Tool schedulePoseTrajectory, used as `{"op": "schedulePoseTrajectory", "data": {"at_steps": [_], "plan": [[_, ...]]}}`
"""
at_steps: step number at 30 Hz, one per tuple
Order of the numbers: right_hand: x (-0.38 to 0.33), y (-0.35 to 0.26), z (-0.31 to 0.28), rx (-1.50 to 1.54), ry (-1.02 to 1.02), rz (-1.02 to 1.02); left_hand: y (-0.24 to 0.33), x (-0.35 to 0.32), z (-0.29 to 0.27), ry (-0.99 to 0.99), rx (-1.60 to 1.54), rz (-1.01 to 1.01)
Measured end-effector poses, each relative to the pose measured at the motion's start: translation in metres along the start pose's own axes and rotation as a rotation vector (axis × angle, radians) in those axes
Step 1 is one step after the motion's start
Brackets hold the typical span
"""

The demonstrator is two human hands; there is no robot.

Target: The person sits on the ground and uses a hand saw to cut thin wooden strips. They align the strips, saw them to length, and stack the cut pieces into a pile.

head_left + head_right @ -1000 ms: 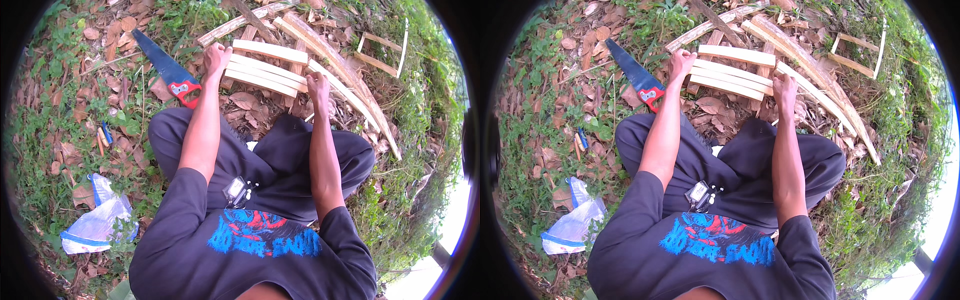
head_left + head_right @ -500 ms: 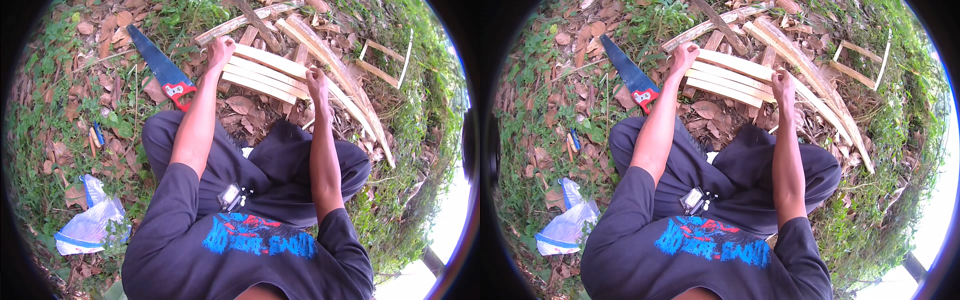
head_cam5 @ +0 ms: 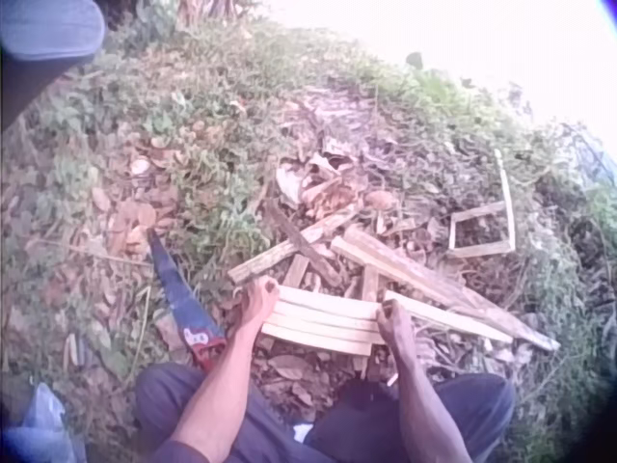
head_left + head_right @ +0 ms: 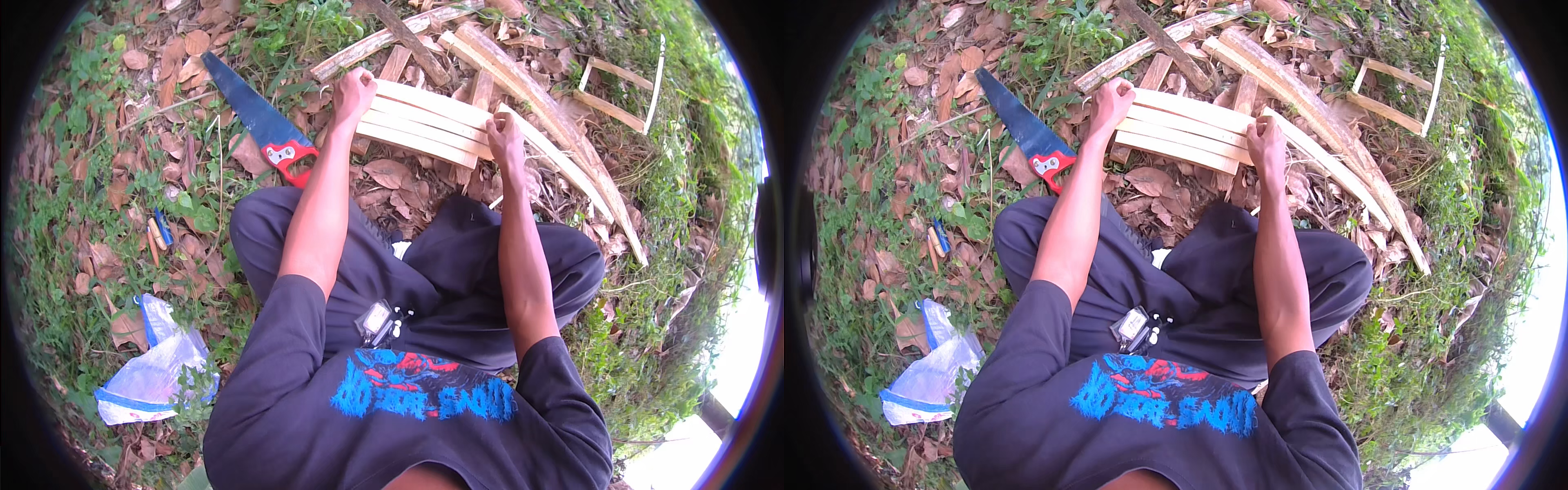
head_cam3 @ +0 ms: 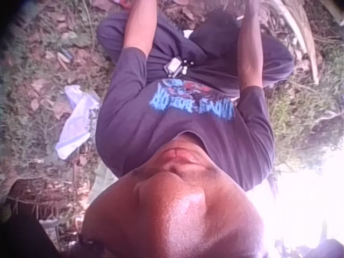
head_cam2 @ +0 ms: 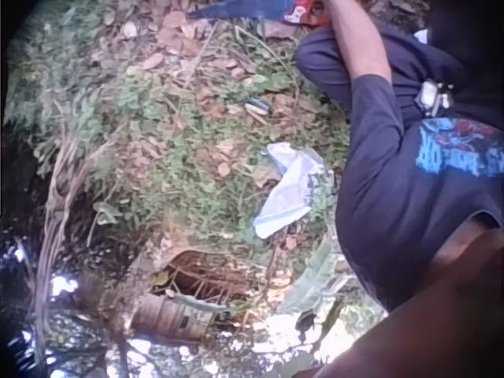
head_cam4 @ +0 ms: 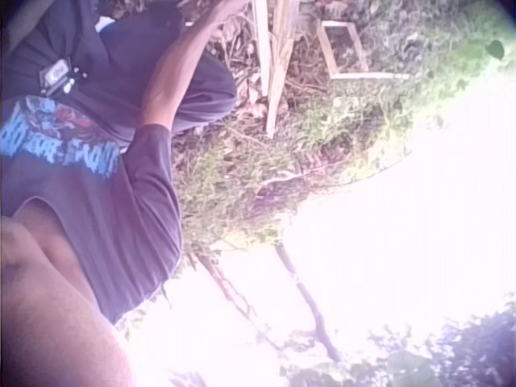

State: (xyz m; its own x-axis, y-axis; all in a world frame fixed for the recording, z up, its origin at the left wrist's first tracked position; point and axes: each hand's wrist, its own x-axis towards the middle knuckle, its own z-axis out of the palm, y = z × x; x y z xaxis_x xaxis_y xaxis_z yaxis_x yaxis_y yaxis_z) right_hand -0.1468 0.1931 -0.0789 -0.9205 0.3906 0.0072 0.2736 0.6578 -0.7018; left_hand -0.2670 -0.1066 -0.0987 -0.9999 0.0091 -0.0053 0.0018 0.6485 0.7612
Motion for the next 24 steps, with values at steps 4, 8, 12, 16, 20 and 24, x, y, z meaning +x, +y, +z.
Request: {"op": "schedulePoseTrajectory", "data": {"at_steps": [4, 8, 12, 16, 20, 24], "plan": [[0.000, 0.008, 0.001, 0.023, -0.007, -0.015, -0.002, 0.001, 0.002, -0.014, 0.011, 0.013], [0.001, 0.009, 0.001, -0.062, 0.043, -0.019, -0.004, 0.003, 0.006, 0.134, 0.067, 0.111], [0.004, 0.015, -0.002, -0.048, 0.100, 0.030, 0.013, 0.021, 0.009, 0.186, 0.041, 0.166], [0.003, 0.010, -0.007, 0.056, 0.156, 0.051, 0.049, 0.062, 0.013, 0.132, -0.025, -0.084], [0.002, 0.001, -0.004, 0.117, 0.161, 0.036, 0.048, 0.132, 0.032, -0.051, 0.000, -0.422], [0.005, 0.010, -0.008, 0.207, 0.176, 0.110, 0.075, 0.145, 0.068, 0.087, 0.206, -0.328]]}}
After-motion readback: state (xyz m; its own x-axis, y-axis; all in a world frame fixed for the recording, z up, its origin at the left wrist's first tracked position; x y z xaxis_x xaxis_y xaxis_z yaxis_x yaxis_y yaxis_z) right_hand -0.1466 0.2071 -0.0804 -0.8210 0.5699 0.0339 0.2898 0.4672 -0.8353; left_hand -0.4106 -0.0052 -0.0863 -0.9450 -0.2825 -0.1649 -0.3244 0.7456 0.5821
